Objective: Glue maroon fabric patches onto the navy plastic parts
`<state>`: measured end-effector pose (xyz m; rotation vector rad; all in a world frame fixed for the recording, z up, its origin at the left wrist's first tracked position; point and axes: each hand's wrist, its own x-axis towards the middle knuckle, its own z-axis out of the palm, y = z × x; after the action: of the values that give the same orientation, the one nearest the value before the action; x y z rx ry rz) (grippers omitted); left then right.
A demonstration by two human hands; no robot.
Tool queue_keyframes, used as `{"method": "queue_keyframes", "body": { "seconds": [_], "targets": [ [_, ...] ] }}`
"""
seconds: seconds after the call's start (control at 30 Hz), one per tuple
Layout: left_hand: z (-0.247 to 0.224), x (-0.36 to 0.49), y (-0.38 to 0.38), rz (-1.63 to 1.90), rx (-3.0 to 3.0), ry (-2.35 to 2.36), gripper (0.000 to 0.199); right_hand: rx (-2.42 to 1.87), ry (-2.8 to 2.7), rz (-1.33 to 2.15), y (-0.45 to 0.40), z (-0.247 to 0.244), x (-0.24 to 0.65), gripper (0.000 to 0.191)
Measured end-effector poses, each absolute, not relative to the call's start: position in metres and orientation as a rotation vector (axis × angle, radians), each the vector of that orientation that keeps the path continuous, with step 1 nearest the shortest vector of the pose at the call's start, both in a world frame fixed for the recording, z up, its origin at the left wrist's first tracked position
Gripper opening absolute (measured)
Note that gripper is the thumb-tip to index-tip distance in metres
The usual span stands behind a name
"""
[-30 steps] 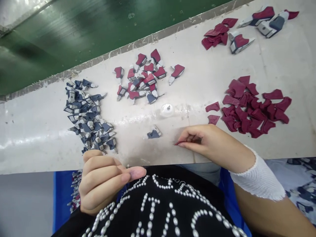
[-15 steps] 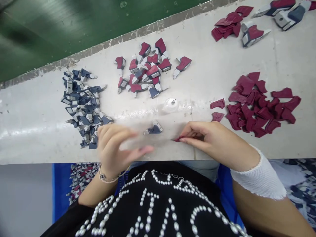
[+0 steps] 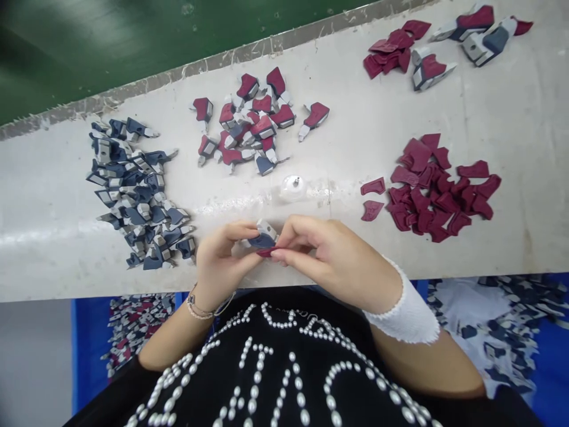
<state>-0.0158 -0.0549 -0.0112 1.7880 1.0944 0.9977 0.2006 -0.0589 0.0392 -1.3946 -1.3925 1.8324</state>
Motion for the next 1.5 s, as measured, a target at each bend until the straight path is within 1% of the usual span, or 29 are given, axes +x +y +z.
{"method": "queue_keyframes", "body": {
  "seconds": [0.13, 0.27, 0.47, 0.67, 0.87, 1.0, 1.17, 1.33, 1.5],
  "targets": [
    [-0.012, -0.013, -0.060, 1.089, 1.639, 1.089, 0.025, -1.455, -1.500, 1.693, -0.053, 0.046, 0.196, 0.019],
    [-0.011, -0.014, -0.060, 1.059, 1.699, 1.072, 0.026, -1.521, -1.492, 1.671, -0.050, 0.047, 0.195, 0.020],
    [-0.007, -0.015, -0.060, 1.065, 1.825, 1.062, 0.025, -1.584, -1.423, 1.630, -0.054, 0.043, 0.193, 0.028],
    [-0.005, -0.015, -0.061, 1.083, 1.819, 1.054, 0.036, -1.591, -1.392, 1.626, -0.055, 0.040, 0.191, 0.024],
    [-0.006, -0.016, -0.062, 1.112, 1.896, 1.080, 0.033, -1.596, -1.383, 1.627, -0.055, 0.040, 0.189, 0.019],
    [-0.005, -0.017, -0.061, 1.125, 1.920, 1.057, 0.031, -1.606, -1.398, 1.636, -0.053, 0.042, 0.188, 0.021],
    [-0.002, -0.020, -0.059, 1.145, 1.932, 0.979, 0.031, -1.538, -1.338, 1.737, -0.052, 0.041, 0.190, 0.025],
    [0.002, -0.023, -0.057, 1.140, 1.860, 0.908, 0.034, -1.268, -1.301, 1.964, -0.053, 0.040, 0.194, 0.020],
    [0.008, -0.023, -0.057, 1.154, 1.885, 0.867, 0.032, -1.174, -1.350, 1.980, -0.053, 0.044, 0.196, 0.015]
  ]
}}
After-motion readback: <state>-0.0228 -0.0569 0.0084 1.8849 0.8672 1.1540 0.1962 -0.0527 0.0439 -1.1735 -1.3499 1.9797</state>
